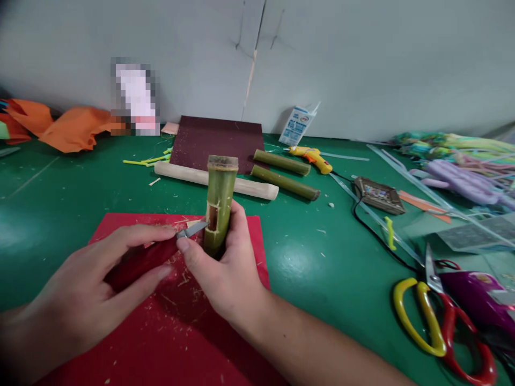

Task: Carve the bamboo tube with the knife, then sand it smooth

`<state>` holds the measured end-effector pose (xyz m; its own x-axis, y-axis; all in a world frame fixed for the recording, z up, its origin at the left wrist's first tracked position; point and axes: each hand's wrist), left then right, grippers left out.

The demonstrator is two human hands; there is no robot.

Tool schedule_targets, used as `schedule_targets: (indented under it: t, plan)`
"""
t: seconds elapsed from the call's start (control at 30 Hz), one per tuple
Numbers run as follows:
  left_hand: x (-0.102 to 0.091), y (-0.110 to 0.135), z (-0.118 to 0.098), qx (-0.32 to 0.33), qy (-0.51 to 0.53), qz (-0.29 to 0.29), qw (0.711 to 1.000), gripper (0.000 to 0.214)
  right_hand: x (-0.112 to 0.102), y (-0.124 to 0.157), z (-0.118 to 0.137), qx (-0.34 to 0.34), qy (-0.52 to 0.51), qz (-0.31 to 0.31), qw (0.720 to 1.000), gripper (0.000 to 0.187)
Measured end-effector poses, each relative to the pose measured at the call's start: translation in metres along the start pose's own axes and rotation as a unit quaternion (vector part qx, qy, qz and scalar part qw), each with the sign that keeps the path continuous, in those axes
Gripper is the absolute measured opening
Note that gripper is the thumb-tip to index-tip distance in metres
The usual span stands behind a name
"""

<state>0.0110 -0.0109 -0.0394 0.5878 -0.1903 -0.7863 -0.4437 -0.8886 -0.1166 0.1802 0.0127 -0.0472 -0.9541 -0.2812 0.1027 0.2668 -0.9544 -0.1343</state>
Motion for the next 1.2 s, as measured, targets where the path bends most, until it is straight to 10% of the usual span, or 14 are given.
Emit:
schedule_targets:
  t: [1.2]
  plan:
    - [0.012, -0.007, -0.001, 0.036, -0.023, -0.014, 0.999, 0.030, 0.011, 0.001, -0.002, 0.119, -0.101, -0.056, 0.986, 0.023]
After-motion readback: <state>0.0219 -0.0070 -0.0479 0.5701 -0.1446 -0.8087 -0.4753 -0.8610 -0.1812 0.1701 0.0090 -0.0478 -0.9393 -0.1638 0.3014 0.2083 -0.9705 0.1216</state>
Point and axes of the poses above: each hand's wrist, its own y-axis away from the middle knuckle, its own x-axis out of the palm, z = x × y, and after that the axes turned 11 degrees about z, right-handed
